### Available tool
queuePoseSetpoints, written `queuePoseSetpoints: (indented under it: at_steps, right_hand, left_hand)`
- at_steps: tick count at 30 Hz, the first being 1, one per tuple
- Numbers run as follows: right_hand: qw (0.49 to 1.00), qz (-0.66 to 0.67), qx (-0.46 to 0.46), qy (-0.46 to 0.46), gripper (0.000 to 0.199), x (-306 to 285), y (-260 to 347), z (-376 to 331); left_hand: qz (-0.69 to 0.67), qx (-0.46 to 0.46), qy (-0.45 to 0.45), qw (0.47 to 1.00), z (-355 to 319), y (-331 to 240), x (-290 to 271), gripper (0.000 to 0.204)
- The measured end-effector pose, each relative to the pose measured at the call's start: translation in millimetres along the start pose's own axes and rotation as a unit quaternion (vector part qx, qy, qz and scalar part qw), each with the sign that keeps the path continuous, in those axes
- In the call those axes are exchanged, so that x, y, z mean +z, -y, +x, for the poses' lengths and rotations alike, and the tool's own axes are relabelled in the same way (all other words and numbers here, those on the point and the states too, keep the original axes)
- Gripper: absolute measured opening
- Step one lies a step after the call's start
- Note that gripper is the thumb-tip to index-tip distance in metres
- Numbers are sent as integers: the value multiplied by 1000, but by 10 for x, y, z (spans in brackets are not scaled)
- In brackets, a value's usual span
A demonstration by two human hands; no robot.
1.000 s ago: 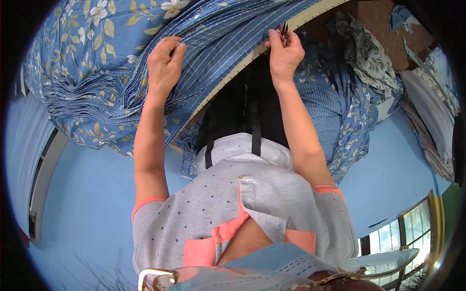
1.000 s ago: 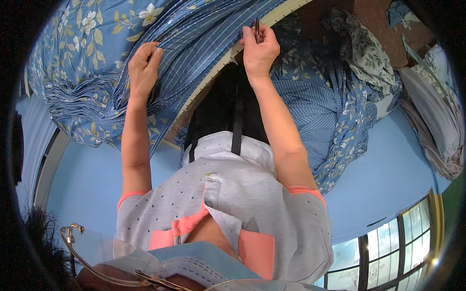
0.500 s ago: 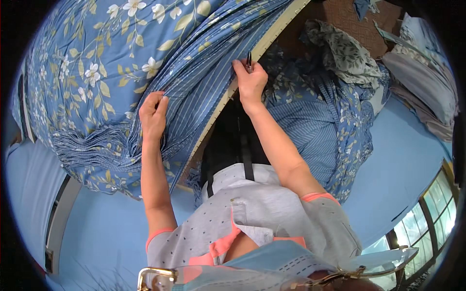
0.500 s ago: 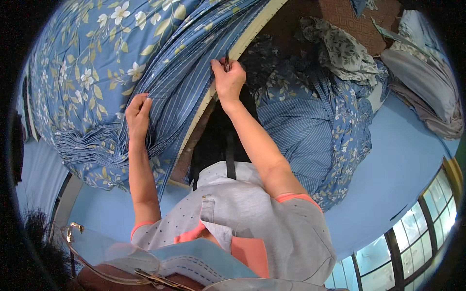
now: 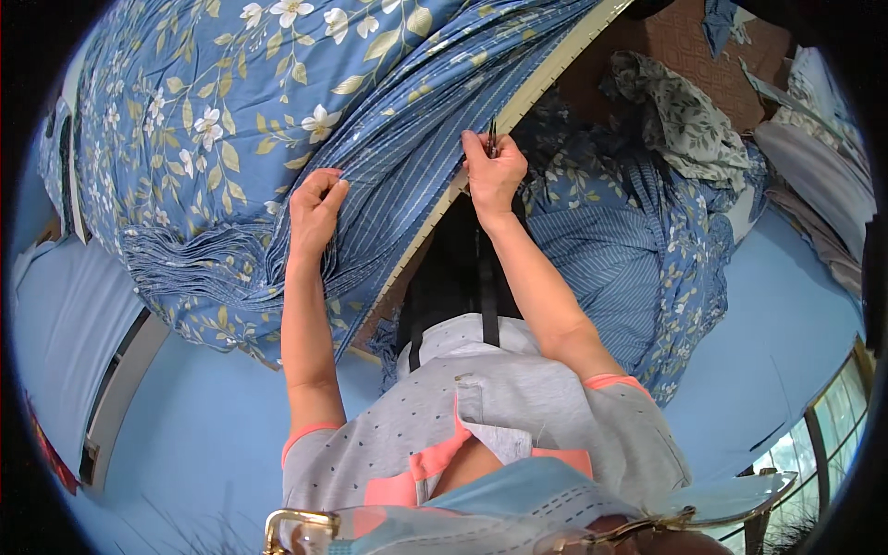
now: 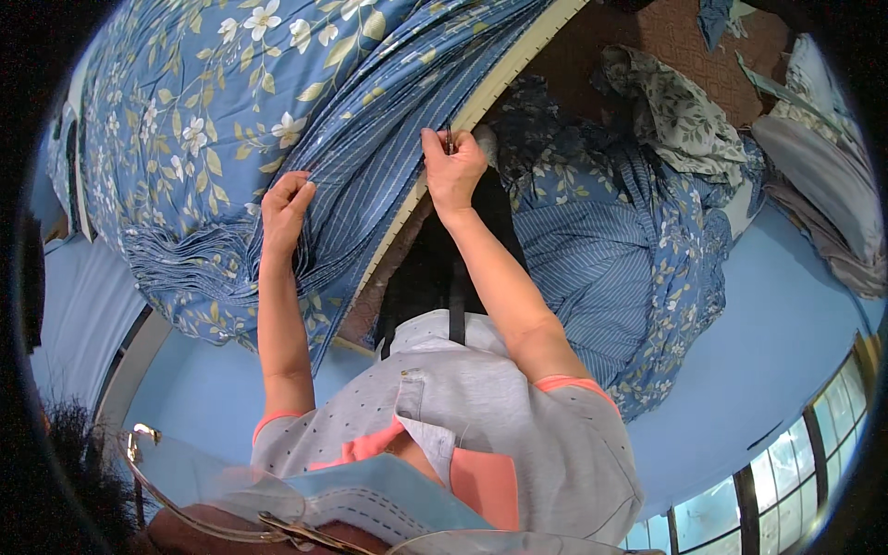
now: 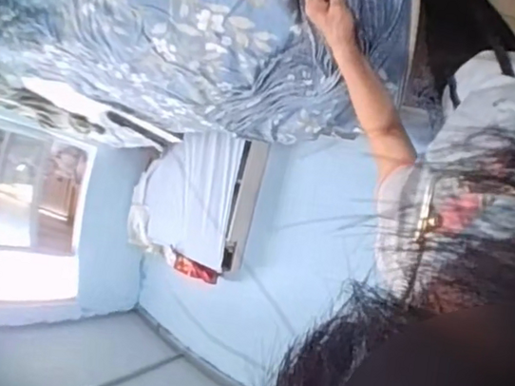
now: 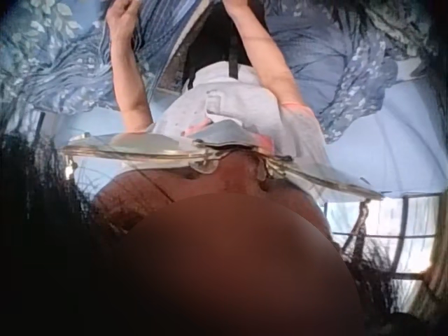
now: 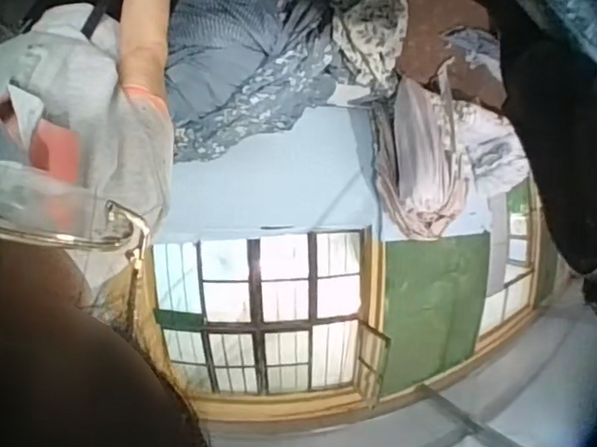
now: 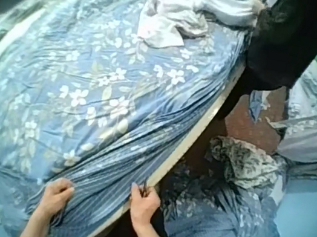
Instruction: Measure and mark blue floral fabric on a table using a ruler and marking tool.
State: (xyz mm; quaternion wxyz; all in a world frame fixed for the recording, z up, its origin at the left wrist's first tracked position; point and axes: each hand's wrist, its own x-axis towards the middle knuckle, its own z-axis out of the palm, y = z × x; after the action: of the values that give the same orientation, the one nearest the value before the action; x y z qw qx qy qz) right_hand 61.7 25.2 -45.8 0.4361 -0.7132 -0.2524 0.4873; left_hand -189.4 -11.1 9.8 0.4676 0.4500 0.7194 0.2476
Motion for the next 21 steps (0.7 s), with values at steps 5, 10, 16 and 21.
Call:
queuePoseSetpoints:
  at_steps: [5,10,16,21]
  right_hand:
    - [997,-23,-77,3,20,5,23,-19]
    - [969,217,15,114,17,270,312,-50]
    - [965,233,-6,118,11,596,241,26]
    - [965,214,-52,143,11,605,165,59]
  left_hand:
    - [6,-12,5,1000,5,34,-31,17]
    - [24,-20,-17,999,-56,-112,24,18]
    - [297,111,-92,944,-398,-474,368,50]
    - [414,170,-179,876,-403,-271,483,29]
